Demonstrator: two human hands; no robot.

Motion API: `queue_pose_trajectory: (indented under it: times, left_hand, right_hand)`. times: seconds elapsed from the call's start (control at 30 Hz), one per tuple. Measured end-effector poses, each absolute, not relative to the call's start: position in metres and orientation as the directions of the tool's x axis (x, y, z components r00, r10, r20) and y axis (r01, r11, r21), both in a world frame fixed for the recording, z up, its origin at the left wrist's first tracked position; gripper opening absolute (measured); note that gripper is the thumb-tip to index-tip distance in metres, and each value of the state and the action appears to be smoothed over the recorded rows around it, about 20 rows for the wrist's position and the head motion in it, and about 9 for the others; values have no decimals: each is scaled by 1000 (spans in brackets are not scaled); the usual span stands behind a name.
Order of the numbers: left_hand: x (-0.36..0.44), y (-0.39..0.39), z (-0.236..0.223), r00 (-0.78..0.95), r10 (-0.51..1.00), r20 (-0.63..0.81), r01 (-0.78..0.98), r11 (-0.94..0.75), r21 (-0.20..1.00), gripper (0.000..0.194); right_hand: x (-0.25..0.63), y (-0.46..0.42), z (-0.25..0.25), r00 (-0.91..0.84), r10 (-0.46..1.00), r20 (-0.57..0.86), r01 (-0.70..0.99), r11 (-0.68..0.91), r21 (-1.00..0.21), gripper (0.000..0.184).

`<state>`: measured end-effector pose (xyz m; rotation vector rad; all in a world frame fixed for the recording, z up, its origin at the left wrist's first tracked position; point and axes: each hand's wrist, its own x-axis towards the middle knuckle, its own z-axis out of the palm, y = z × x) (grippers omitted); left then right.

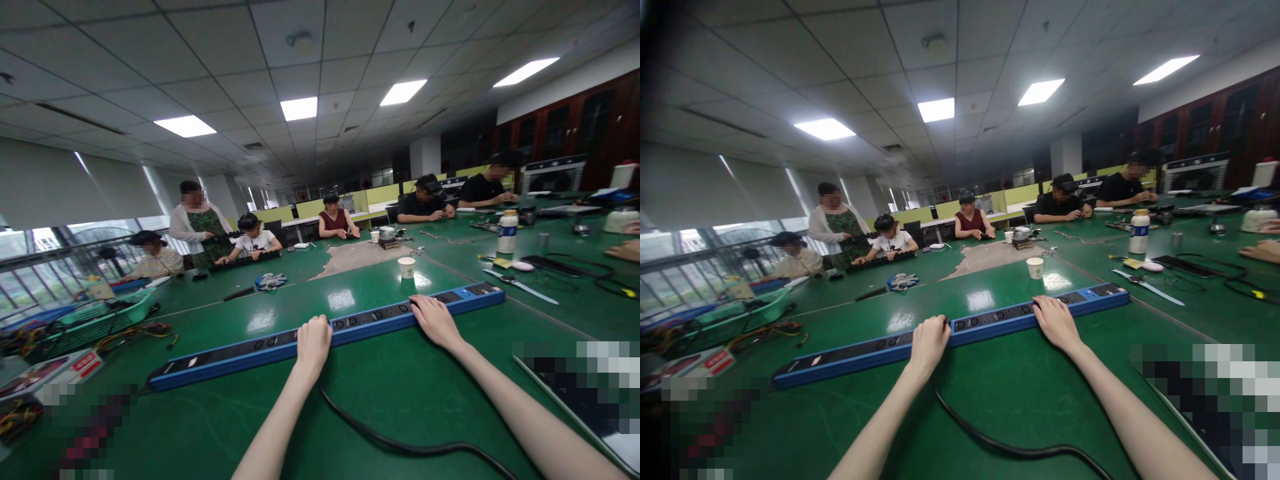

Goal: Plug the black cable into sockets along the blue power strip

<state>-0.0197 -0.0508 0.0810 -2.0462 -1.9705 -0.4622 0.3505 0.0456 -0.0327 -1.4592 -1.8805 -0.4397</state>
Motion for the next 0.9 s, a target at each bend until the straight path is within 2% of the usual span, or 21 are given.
queue_pose_trajectory:
  times: [0.1,0.17,0.23,0.33,0.5,0.7,0.9]
  left_hand:
    - [-10,-52,92,79,834,546,975,-179,132,30]
    - [4,-50,93,148,793,591,935,-307,178,32]
    - [20,-45,89,204,797,568,900,-381,210,32]
    - [40,-35,78,224,851,474,901,-366,232,30]
    - [55,-25,69,202,897,393,934,-298,200,29]
    - [77,-26,75,171,921,350,974,-213,82,31]
    - [108,-28,75,210,926,312,974,-225,11,35]
  right_hand:
    - [351,46,-33,-113,701,704,941,304,-151,47]
    - [350,46,-33,-109,700,705,942,300,-152,47]
    - [350,45,-33,-104,698,708,942,297,-154,47]
    - [349,44,-32,-105,695,711,943,297,-152,46]
    - [349,44,-30,-114,700,705,944,297,-142,46]
    - [350,45,-31,-105,709,697,943,294,-157,46]
    - [349,44,-31,-103,700,706,941,299,-158,46]
